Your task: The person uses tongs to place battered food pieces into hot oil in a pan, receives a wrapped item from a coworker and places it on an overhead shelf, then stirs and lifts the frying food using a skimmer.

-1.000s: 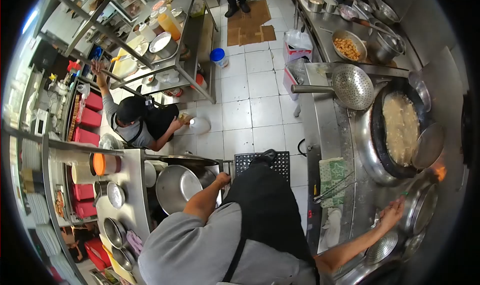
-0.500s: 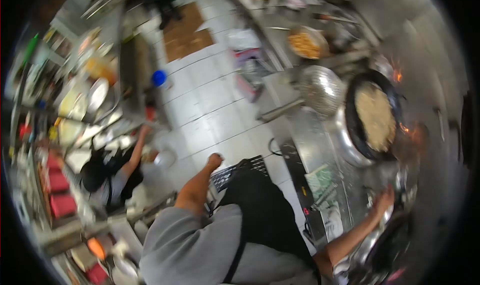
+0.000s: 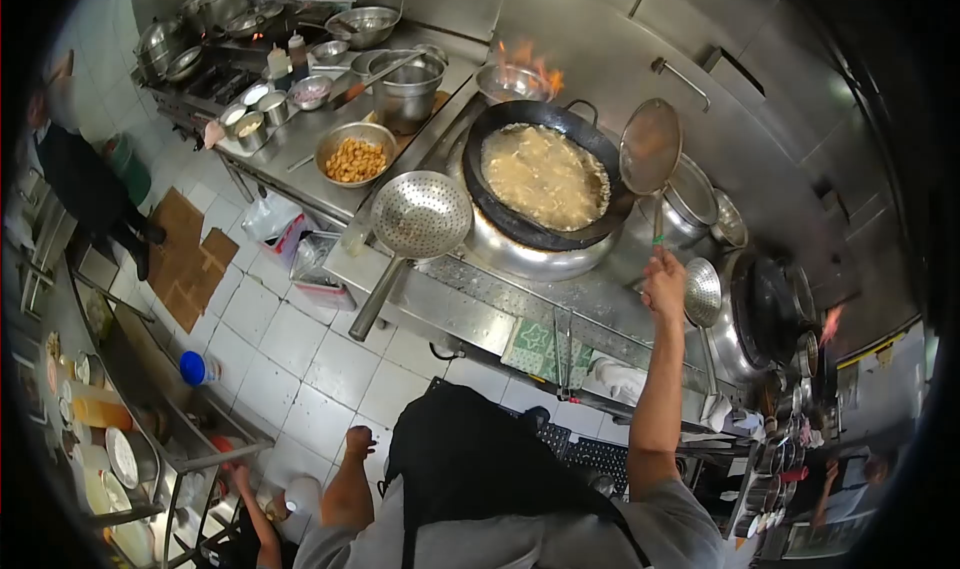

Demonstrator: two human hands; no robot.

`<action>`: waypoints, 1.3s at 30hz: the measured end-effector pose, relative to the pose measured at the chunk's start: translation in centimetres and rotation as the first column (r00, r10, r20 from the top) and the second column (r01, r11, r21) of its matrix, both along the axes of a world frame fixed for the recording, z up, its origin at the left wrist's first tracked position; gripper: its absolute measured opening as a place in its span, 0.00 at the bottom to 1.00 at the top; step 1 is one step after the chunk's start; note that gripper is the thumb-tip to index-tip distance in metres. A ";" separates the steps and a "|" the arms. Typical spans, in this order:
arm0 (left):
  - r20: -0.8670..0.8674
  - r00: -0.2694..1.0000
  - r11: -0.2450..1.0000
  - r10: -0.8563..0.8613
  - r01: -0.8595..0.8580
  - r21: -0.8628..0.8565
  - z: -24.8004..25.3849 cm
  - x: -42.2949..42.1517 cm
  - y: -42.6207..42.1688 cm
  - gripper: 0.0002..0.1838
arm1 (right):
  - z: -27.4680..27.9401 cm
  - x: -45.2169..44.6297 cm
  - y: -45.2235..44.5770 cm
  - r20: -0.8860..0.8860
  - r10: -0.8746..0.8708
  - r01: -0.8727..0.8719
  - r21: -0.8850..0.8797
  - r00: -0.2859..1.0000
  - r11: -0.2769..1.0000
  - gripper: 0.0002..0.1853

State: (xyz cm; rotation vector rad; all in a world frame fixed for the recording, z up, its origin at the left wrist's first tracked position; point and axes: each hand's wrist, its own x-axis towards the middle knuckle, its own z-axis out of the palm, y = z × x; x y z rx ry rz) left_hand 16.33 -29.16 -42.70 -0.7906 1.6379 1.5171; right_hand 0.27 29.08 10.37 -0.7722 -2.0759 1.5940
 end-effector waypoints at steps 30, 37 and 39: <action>0.062 0.395 0.289 -0.917 0.762 -0.580 5.5 2.7 7.2 0.09 | 0.9 0.3 -5.5 -0.066 0.246 -0.255 -0.208 0.967 0.944 0.20; -0.104 0.994 1.000 0.023 -0.022 0.004 4.5 0.7 5.6 0.10 | 0.6 -1.1 -2.4 -0.068 0.078 -0.079 -0.011 0.995 0.997 0.22; -0.014 0.976 0.976 0.218 -0.218 0.017 4.8 0.6 5.2 0.13 | 0.5 -1.0 -2.5 -0.052 0.036 -0.035 0.022 0.998 0.999 0.20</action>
